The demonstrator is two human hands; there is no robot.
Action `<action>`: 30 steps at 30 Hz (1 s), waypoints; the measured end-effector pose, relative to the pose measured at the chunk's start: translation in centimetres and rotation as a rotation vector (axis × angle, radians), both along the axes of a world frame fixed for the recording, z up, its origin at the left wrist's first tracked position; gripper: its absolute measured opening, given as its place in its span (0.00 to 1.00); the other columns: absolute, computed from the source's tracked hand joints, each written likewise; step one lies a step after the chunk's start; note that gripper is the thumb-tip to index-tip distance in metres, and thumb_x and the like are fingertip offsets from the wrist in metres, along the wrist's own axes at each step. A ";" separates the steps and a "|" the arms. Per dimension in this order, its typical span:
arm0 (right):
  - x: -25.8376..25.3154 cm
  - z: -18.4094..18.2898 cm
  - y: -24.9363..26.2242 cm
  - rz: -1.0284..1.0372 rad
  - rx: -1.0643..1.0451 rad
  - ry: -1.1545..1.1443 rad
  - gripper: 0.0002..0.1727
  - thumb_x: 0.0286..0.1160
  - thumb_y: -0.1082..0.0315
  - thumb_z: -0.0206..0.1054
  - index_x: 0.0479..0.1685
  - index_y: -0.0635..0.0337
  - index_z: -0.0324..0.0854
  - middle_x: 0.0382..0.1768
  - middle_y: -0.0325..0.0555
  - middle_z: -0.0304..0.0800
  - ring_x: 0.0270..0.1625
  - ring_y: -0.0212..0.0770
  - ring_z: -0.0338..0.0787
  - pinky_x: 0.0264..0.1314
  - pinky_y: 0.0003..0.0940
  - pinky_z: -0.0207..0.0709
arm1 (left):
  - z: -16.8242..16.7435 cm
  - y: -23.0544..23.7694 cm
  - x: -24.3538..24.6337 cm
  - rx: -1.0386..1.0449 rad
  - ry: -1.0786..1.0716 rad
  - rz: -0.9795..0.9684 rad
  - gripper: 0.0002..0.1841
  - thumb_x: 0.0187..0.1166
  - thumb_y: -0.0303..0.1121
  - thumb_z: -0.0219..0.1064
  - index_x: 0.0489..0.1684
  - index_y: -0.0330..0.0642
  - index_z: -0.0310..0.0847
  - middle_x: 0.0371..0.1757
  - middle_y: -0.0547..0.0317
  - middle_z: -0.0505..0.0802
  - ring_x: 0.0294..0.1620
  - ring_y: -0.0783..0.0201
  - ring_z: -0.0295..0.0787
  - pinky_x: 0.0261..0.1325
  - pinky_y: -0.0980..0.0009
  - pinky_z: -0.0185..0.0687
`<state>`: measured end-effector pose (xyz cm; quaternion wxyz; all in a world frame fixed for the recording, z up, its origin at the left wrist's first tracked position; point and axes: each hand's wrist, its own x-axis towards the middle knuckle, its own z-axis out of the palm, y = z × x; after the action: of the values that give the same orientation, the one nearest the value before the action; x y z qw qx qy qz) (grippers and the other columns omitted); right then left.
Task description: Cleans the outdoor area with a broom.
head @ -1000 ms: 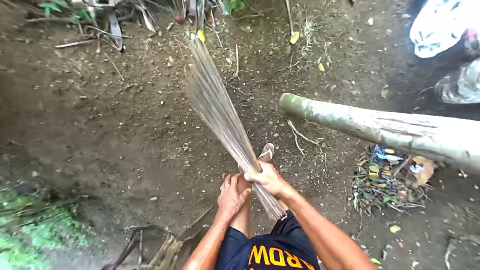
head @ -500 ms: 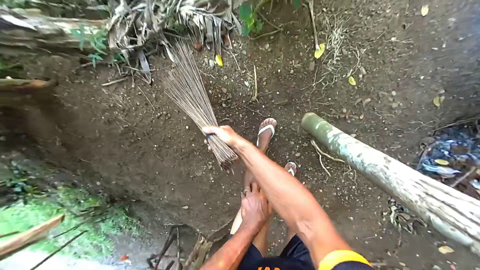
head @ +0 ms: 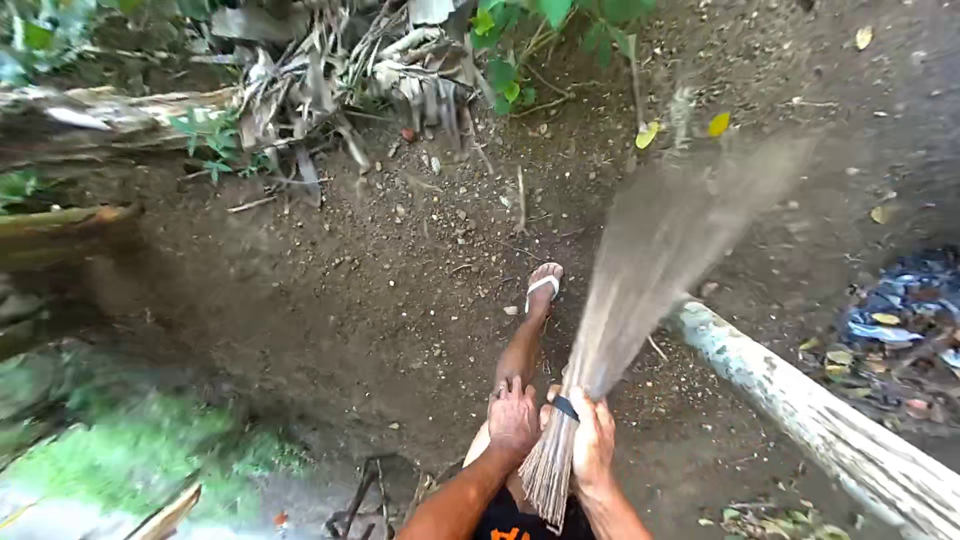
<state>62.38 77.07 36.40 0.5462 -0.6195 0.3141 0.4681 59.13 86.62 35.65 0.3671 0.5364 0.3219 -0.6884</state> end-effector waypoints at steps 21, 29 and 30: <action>16.8 -8.1 -1.3 0.010 -0.189 -0.266 0.21 0.81 0.65 0.64 0.68 0.70 0.77 0.37 0.52 0.92 0.27 0.44 0.92 0.31 0.43 0.91 | -9.6 -1.7 -3.9 0.214 -0.245 -0.313 0.33 0.74 0.63 0.61 0.73 0.54 0.81 0.84 0.51 0.76 0.83 0.41 0.72 0.68 0.40 0.81; 24.6 -15.4 -7.8 0.050 -0.515 -0.102 0.21 0.83 0.57 0.70 0.62 0.66 0.84 0.49 0.59 0.91 0.46 0.50 0.91 0.54 0.49 0.86 | -9.9 -1.2 -3.1 0.235 -0.263 -0.346 0.32 0.74 0.64 0.61 0.73 0.57 0.82 0.84 0.56 0.77 0.83 0.45 0.73 0.68 0.41 0.81; 24.8 -15.2 -8.8 -0.032 -0.624 -0.127 0.21 0.82 0.56 0.71 0.59 0.67 0.85 0.49 0.59 0.90 0.50 0.50 0.90 0.58 0.49 0.83 | -9.9 -1.2 -3.1 0.235 -0.263 -0.349 0.32 0.73 0.63 0.61 0.73 0.57 0.82 0.84 0.56 0.77 0.83 0.45 0.73 0.67 0.41 0.81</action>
<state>87.20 68.25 21.23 0.3559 -0.7800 0.4175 0.3009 56.05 85.38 25.72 0.2166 0.7080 0.2514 -0.6234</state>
